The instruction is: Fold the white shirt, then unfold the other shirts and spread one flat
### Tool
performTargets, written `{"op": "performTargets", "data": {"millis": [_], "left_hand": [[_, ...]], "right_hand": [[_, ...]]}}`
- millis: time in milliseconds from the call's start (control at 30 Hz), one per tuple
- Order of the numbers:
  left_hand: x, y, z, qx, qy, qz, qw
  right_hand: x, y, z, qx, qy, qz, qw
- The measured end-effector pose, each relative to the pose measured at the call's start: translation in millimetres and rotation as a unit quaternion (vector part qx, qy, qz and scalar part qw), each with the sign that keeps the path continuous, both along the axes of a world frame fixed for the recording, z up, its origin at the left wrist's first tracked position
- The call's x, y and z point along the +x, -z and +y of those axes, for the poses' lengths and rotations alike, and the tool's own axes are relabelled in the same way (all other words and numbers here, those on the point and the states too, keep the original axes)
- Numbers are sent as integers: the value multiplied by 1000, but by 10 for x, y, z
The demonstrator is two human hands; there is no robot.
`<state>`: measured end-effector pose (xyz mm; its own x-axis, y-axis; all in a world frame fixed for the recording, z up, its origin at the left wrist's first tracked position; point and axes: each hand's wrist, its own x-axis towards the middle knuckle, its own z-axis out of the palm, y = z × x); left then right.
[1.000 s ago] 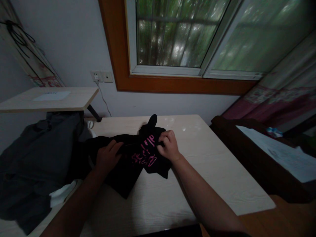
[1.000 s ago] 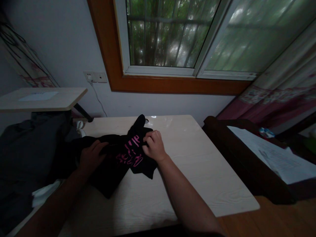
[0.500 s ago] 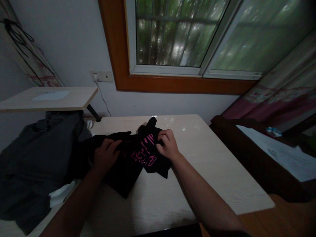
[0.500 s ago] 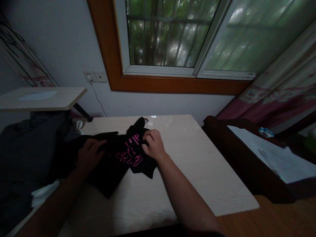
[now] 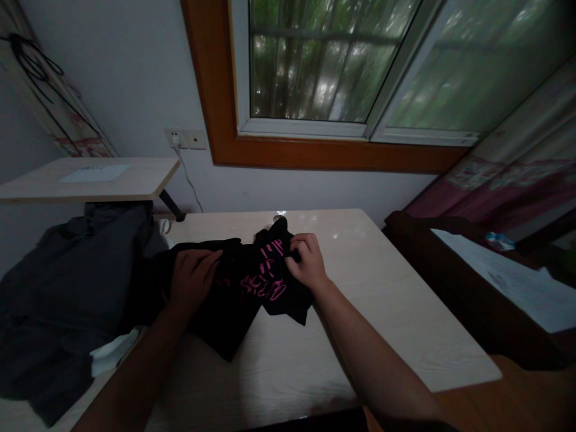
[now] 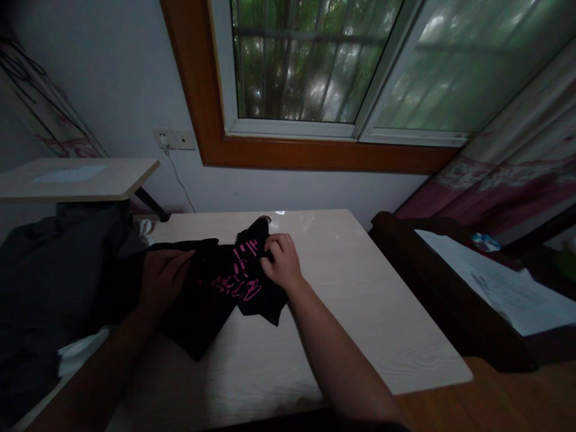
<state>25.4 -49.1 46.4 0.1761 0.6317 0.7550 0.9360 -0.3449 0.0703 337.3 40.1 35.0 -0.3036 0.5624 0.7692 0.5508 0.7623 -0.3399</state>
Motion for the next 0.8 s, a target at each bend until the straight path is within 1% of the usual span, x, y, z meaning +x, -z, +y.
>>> {"op": "performTargets", "data": {"millis": [133,233,333,467,567,700,800], "left_hand": [[22,-15,14,12,24,-9,1000],[37,-15,21,-1,49,-19,999],[24,21,32,-18,56,-24,998],[-11,88,53,-35,34,-10,999],[-15,103,65,-44,15,-3,999],[-5,93,87,-83,-5,0,997],[-8,93,112,-119,-7,-1,993]], "right_hand": [[-19,-26,0,0,1,-2,1000],[-26,-42,0,-4,0,-8,1000],[-26,-40,14,-15,3,-23,1000],[-22,-5,50,-45,10,-54,997],[-22,20,75,-64,11,-70,995],[-28,37,98,-90,-3,-82,993],[-28,63,119,-105,-9,-93,990]]}}
